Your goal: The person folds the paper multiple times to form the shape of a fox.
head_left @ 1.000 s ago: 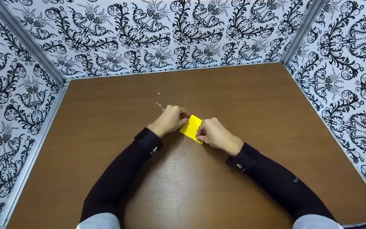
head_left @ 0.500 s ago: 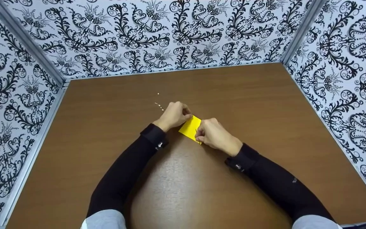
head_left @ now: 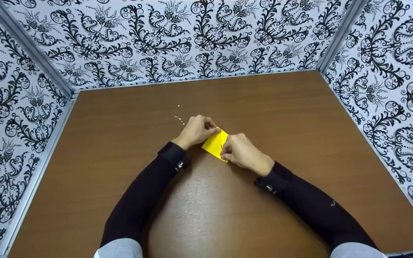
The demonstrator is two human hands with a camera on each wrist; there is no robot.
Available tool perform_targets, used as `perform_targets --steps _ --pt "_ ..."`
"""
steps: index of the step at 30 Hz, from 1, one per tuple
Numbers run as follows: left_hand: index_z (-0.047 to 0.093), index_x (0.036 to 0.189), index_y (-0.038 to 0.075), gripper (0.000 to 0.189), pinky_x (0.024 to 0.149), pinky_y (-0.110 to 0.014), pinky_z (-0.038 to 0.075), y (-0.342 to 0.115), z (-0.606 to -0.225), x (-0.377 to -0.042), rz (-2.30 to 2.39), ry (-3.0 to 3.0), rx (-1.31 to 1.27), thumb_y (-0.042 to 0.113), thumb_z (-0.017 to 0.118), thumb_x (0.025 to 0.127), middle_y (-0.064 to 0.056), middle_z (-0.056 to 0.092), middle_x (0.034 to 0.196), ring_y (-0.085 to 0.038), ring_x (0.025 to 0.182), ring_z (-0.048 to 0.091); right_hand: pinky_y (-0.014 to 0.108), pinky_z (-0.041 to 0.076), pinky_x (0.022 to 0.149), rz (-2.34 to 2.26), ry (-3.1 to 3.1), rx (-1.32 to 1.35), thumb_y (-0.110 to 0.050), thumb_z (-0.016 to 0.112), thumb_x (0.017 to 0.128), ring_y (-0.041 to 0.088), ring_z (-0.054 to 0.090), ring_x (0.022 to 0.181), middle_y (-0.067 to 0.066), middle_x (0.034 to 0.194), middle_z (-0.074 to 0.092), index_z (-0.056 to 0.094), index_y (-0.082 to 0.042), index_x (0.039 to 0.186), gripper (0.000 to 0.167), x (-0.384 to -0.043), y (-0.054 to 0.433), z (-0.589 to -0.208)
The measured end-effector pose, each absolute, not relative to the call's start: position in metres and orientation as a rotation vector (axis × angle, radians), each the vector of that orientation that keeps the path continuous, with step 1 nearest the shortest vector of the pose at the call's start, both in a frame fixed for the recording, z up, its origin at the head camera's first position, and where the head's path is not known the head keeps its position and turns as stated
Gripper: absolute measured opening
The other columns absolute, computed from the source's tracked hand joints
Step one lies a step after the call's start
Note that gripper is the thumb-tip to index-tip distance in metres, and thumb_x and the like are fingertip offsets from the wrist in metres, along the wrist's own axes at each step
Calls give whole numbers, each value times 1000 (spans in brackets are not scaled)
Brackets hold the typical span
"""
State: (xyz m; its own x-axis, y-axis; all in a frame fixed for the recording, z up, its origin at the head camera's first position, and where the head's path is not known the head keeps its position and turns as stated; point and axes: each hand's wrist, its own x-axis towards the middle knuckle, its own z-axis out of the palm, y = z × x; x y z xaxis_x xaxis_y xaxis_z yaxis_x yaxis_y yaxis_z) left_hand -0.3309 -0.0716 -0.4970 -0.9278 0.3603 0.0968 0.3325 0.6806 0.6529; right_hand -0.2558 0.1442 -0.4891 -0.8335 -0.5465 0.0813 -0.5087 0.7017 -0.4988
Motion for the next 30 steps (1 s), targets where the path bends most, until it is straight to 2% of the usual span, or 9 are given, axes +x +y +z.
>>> perform_targets --steps 6,16,23,30 --pt "88 106 7 21 71 -18 51 -73 -494 -330 1140 2811 597 28 87 108 -10 87 99 -14 82 69 39 68 79 -828 2835 -919 -9 96 98 16 76 80 1 86 89 94 -9 93 5 -256 145 -489" --pt "87 104 7 19 73 -18 54 -74 -489 -325 1226 2765 655 25 86 109 -11 88 101 -16 84 76 37 67 78 -832 2834 -923 -8 95 98 15 75 80 0 85 88 94 -10 92 7 -255 145 -489" --pt "88 102 10 17 72 -18 54 -77 -483 -321 1245 2759 653 26 87 108 -8 88 98 -12 80 73 39 67 79 -819 2852 -940 -8 95 98 17 75 81 1 86 87 93 -10 90 8 -254 144 -489" --pt "90 104 12 17 76 -21 55 -81 -476 -321 1276 2788 649 28 86 109 -6 88 99 -13 85 73 36 66 79 -863 2886 -932 -7 94 98 18 74 83 4 90 87 93 -8 92 6 -256 144 -489"
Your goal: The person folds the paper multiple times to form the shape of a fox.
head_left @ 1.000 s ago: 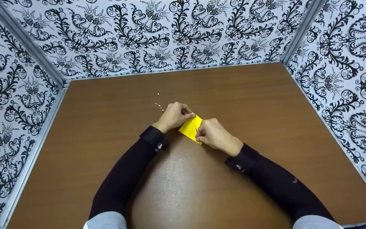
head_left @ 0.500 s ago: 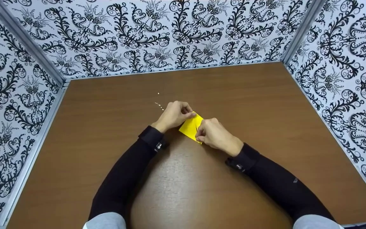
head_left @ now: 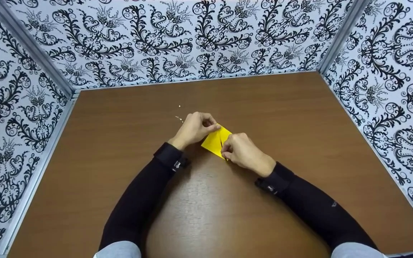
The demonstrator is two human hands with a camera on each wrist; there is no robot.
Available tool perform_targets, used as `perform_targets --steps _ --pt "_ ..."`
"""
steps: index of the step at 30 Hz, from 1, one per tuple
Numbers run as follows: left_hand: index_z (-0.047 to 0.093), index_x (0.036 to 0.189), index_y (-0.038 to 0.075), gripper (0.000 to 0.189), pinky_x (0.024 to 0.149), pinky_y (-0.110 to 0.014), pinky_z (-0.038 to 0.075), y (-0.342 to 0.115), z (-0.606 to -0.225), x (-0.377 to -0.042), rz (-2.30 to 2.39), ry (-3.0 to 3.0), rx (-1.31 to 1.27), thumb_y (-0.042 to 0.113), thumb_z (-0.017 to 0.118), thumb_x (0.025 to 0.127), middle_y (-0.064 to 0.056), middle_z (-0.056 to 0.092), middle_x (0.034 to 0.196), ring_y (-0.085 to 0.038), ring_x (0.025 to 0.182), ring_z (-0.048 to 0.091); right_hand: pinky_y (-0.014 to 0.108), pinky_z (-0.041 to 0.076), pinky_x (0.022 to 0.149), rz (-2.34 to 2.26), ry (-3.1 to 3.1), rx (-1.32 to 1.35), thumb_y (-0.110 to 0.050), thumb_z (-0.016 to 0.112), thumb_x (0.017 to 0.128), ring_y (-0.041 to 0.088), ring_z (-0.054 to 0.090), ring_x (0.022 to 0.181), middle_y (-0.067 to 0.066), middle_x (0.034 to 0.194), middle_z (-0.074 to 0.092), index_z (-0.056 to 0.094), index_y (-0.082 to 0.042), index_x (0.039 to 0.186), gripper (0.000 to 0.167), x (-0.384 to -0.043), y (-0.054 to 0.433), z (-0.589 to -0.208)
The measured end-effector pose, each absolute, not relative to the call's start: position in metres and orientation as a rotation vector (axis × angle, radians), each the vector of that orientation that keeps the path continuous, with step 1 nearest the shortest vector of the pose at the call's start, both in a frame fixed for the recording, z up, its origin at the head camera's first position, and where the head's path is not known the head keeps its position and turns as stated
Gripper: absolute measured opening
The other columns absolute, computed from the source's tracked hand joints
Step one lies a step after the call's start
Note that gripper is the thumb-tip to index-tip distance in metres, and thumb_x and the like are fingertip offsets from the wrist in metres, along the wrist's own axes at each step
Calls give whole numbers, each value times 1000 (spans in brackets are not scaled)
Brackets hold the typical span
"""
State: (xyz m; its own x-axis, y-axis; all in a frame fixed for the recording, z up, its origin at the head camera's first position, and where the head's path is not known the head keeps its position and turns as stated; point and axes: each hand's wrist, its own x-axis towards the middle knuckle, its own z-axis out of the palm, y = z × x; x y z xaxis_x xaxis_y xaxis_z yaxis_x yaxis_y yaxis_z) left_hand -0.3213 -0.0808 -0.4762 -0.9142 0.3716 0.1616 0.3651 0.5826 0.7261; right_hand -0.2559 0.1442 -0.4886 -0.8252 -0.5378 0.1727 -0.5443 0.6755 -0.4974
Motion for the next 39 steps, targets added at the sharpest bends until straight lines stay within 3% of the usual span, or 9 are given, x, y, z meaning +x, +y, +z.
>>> perform_targets --steps 11,18,25,39 --pt "88 107 14 17 75 -26 56 -93 -452 -319 1389 2869 617 30 86 110 -7 86 98 -24 86 75 43 71 85 846 -2734 873 -7 92 100 28 81 93 14 102 85 92 -2 105 7 -259 152 -477" --pt "87 106 13 17 74 -26 57 -101 -441 -316 1470 2932 588 30 87 109 -4 85 98 -21 84 73 42 70 83 832 -2748 783 -11 91 102 27 80 90 13 102 82 91 -3 110 11 -263 160 -470" --pt "87 106 10 17 80 -25 62 -107 -437 -315 1562 2996 614 27 89 107 -7 88 100 -20 85 78 45 70 88 810 -2767 730 -17 89 106 30 82 98 13 109 83 91 -5 117 16 -265 167 -465" --pt "85 108 6 18 77 -27 63 -115 -437 -311 1426 3196 932 23 87 108 -12 83 103 -25 86 78 56 69 101 774 -2708 726 -15 88 104 41 83 115 18 123 85 88 -2 123 23 -274 179 -460"
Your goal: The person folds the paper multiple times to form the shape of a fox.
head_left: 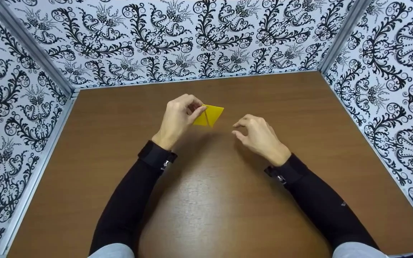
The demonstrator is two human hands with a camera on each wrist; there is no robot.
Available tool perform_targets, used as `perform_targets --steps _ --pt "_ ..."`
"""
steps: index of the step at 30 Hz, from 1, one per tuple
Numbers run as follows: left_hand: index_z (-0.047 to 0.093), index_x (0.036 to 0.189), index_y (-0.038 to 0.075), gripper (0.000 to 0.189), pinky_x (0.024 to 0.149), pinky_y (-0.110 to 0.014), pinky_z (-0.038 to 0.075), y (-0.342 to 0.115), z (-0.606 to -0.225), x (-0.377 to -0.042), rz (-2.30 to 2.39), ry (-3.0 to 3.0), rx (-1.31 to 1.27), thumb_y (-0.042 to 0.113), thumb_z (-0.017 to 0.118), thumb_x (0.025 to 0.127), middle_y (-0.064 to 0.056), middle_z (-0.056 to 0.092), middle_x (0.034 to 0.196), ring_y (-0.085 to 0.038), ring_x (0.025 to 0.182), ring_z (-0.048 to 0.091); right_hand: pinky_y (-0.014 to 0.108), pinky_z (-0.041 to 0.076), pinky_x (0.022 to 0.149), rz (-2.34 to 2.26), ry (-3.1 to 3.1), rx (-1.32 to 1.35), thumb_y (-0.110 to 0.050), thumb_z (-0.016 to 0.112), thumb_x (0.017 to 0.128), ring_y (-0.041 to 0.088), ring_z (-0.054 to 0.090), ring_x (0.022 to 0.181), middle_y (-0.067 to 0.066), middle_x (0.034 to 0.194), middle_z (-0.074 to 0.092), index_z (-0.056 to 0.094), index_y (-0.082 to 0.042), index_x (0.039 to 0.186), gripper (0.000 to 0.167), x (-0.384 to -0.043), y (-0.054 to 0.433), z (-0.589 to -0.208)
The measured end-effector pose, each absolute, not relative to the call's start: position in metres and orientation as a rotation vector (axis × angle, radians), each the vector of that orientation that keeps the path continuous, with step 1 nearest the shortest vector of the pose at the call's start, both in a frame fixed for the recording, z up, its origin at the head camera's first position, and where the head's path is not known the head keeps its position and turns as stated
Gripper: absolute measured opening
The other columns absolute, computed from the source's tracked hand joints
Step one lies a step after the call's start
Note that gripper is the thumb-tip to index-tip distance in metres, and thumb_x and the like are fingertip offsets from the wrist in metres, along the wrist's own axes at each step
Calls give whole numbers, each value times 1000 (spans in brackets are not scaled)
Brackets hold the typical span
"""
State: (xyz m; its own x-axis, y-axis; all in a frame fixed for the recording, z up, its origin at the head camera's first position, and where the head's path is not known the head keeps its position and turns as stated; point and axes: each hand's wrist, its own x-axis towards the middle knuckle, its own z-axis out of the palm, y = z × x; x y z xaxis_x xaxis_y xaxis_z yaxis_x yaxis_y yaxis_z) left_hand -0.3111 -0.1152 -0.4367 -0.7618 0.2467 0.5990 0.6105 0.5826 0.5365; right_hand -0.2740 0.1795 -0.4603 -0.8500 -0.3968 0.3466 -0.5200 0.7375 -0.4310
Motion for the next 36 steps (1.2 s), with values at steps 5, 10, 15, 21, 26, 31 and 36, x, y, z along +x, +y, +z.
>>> perform_targets --steps 5,10,15,21,26,31,36 --pt "82 106 4 18 78 -31 68 -118 -439 -307 -983 -2335 -756 21 86 109 -13 80 102 -25 87 79 58 67 109 766 -2725 714 -16 88 105 43 81 126 19 136 83 86 -2 131 30 -277 184 -459" --pt "81 106 2 14 81 -31 71 -119 -442 -304 -903 -2319 -834 15 85 109 -14 78 103 -26 91 82 61 63 117 748 -2743 719 -19 86 107 46 77 135 21 144 80 83 -2 138 36 -281 189 -459" --pt "81 106 6 10 84 -30 71 -117 -449 -301 -773 -2303 -875 15 84 110 -12 77 104 -25 95 82 63 58 123 711 -2770 734 -24 84 109 47 73 142 23 151 77 80 -2 144 41 -285 192 -460" --pt "81 108 9 8 89 -33 70 -111 -459 -298 -664 -2302 -929 17 83 111 -9 77 106 -24 99 77 65 56 125 677 -2781 733 -26 82 110 49 70 146 25 157 74 78 -3 148 44 -288 195 -461" --pt "80 110 11 8 88 -35 71 -105 -464 -297 -594 -2298 -958 18 82 111 -6 75 106 -23 101 75 64 54 127 656 -2766 739 -26 82 110 50 68 148 26 158 73 78 -1 148 46 -291 199 -462" --pt "80 108 12 9 85 -33 71 -101 -467 -298 -550 -2262 -981 20 84 110 -4 74 104 -22 99 73 63 53 129 638 -2762 731 -28 82 111 49 67 151 26 160 71 77 -1 149 47 -293 202 -463" --pt "79 105 12 10 81 -31 70 -99 -469 -300 -518 -2242 -1006 19 83 111 -3 73 103 -21 98 71 64 54 128 637 -2760 714 -29 83 110 50 66 151 26 160 71 77 -2 150 48 -296 205 -464"
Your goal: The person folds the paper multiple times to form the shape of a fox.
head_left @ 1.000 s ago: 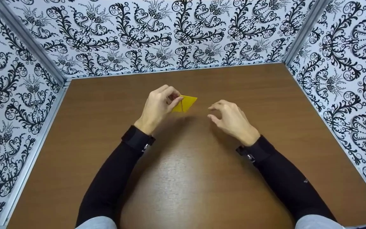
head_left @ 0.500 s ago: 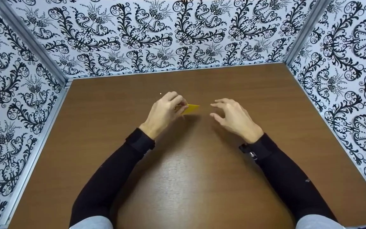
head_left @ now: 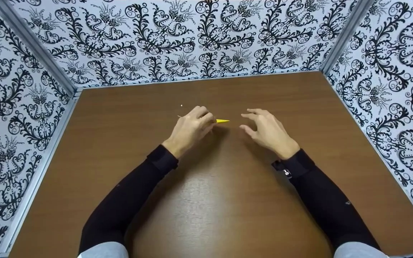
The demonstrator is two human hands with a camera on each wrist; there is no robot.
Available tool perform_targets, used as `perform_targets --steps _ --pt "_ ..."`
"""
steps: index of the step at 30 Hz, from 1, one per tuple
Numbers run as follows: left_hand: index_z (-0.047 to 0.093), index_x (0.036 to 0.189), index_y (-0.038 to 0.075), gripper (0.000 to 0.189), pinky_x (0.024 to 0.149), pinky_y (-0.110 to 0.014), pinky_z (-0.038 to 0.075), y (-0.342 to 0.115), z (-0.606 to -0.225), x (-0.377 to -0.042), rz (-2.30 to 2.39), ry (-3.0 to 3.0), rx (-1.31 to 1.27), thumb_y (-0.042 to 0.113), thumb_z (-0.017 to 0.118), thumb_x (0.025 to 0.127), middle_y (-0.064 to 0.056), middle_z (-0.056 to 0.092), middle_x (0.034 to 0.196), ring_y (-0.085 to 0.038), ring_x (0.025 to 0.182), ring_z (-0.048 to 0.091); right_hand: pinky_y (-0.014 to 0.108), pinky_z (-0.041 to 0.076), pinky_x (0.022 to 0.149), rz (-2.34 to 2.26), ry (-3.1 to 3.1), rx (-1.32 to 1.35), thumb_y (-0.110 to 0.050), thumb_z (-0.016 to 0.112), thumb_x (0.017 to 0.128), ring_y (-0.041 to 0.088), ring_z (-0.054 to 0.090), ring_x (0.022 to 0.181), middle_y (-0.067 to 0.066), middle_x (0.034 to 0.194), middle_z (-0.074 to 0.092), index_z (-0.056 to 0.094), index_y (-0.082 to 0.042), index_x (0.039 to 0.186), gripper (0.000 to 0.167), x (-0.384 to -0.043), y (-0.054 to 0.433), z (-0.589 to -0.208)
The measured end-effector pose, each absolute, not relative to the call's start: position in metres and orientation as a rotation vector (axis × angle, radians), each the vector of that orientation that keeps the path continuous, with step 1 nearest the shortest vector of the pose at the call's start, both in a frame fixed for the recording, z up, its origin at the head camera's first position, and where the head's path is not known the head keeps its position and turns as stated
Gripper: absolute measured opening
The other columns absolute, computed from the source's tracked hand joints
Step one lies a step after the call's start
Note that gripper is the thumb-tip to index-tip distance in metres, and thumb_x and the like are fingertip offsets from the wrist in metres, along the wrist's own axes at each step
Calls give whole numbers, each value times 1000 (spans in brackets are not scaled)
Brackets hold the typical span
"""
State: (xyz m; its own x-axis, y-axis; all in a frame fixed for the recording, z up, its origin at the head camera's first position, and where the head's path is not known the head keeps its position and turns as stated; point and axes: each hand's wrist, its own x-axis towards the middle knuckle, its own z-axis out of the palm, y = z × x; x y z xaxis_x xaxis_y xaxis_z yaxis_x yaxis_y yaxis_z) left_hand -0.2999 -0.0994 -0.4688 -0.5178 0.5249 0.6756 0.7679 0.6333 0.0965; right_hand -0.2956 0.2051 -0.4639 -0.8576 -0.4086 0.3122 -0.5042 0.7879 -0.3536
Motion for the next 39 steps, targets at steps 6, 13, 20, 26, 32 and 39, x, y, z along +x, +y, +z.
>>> perform_targets --steps 6,13,20,26,32,39 --pt "80 103 12 9 76 -31 70 -94 -477 -300 -499 -2223 -1047 17 88 107 -3 74 102 -21 98 73 65 53 128 639 -2768 700 -29 83 111 51 66 151 26 161 71 77 -2 151 48 -298 207 -467" --pt "85 102 11 7 79 -35 72 -91 -489 -294 -414 -2241 -1164 15 90 104 -8 74 98 -24 92 77 66 55 126 629 -2796 691 -30 82 111 52 66 150 27 160 71 77 -3 150 47 -298 206 -468" --pt "84 99 11 7 81 -41 72 -89 -493 -288 -328 -2412 -1244 12 88 105 -8 82 103 -25 95 82 62 59 122 614 -2823 701 -31 81 112 49 70 143 24 156 74 79 -3 147 45 -297 203 -470" --pt "84 92 12 12 73 -45 71 -89 -496 -286 -258 -2559 -1295 9 84 104 -4 84 99 -25 82 81 62 61 119 612 -2831 713 -30 79 112 48 73 140 23 151 76 80 -3 145 42 -295 200 -472" --pt "86 97 13 11 77 -47 71 -93 -496 -285 -277 -2643 -1317 10 82 106 -3 86 105 -26 87 81 62 62 118 629 -2846 709 -29 81 111 47 73 139 22 149 78 81 -3 144 41 -294 198 -472" --pt "89 107 13 3 92 -42 72 -101 -490 -286 -361 -2651 -1292 13 88 105 -3 88 115 -24 104 85 63 62 118 626 -2853 714 -29 81 112 47 73 139 21 149 78 81 -4 143 41 -294 195 -473"
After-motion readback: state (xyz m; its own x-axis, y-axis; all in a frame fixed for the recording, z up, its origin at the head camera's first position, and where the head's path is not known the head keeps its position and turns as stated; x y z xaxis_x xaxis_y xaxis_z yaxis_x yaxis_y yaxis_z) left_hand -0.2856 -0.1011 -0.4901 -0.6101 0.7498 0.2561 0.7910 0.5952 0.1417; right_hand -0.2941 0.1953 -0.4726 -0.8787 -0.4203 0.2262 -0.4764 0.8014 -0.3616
